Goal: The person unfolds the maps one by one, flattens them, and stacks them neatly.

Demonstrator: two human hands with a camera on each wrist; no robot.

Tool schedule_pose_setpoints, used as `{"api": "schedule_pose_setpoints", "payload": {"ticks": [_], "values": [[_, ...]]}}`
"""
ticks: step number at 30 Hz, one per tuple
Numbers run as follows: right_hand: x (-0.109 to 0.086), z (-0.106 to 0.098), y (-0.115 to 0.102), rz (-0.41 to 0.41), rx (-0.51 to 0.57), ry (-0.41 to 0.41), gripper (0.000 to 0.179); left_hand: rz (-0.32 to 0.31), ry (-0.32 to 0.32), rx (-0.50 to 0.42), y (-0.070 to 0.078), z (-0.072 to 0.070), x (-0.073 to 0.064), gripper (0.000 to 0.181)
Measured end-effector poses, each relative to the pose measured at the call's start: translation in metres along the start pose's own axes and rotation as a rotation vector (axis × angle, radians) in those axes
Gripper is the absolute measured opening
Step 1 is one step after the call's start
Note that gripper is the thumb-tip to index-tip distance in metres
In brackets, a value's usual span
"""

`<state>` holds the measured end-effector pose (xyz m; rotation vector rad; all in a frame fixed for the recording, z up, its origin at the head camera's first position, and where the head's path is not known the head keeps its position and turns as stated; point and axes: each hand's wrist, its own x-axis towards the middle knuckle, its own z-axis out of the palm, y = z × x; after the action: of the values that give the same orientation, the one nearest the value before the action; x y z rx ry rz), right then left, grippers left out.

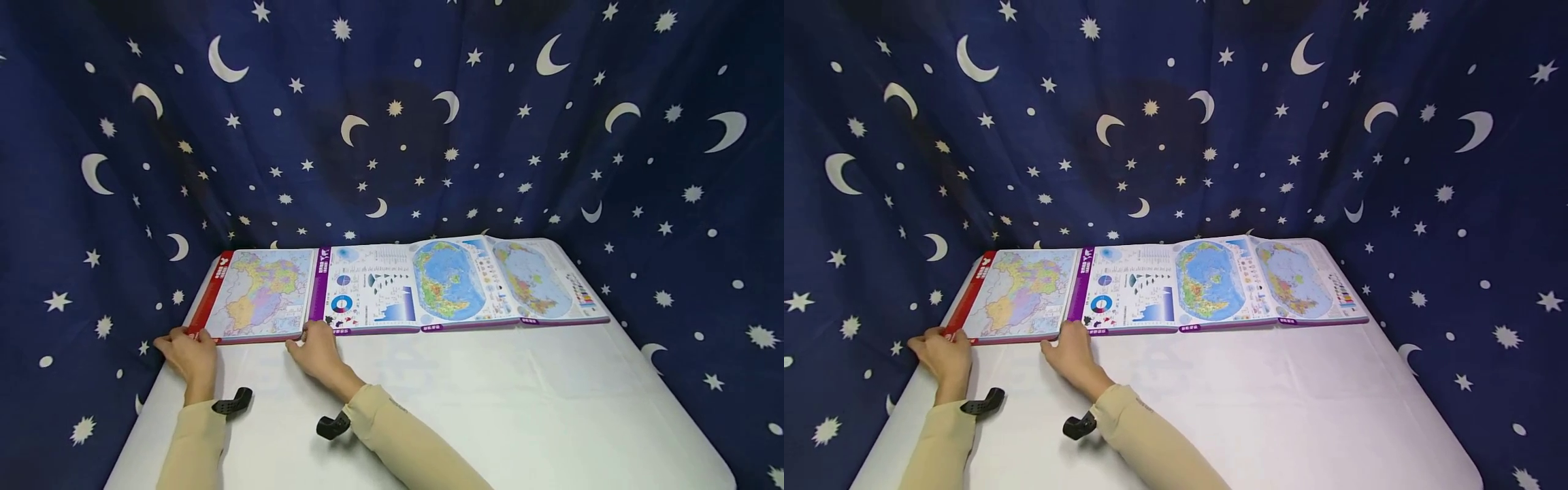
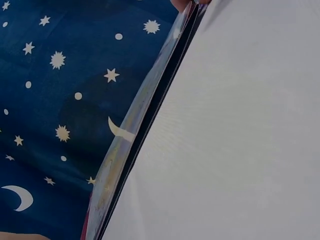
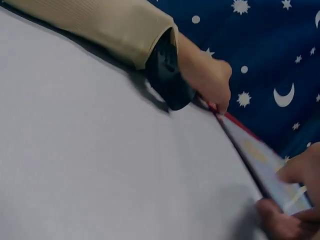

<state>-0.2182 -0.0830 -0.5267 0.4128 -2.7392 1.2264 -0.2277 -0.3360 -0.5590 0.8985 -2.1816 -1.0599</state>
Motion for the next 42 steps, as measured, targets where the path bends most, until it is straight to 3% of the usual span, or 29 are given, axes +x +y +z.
{"api": "schedule_pose_setpoints", "payload": {"ticks": [7,12,19,25,29,34,36,42], "values": [[0.002,0.013,0.01,0.154,0.492,0.085,0.023,-0.003,0.017,-0.019,0.004,0.002,0.0,0.037],[0.007,0.022,0.01,0.227,0.724,0.102,0.017,-0.026,0.035,-0.045,0.005,-0.002,0.0,0.032],[0.013,0.025,0.015,0.215,0.754,0.127,0.02,-0.042,0.007,-0.038,0.006,-0.005,0.001,0.032],[0.014,0.023,0.017,0.213,0.712,0.132,0.043,-0.025,-0.022,-0.009,0.004,-0.005,0.002,0.033],[0.013,0.023,0.017,0.165,0.624,0.161,0.049,-0.036,-0.049,0.019,0.005,-0.004,0.003,0.037],[0.013,0.025,0.018,0.093,0.51,0.221,0.045,-0.006,-0.049,0.054,0.003,-0.006,0.004,0.038],[0.014,0.025,0.019,0.092,0.557,0.225,0.043,0.012,-0.043,0.062,0.002,-0.007,0.004,0.036],[0.023,0.021,0.024,0.171,0.847,0.201,0.025,0.029,-0.047,0.048,0.001,-0.011,0.002,0.03]]}}
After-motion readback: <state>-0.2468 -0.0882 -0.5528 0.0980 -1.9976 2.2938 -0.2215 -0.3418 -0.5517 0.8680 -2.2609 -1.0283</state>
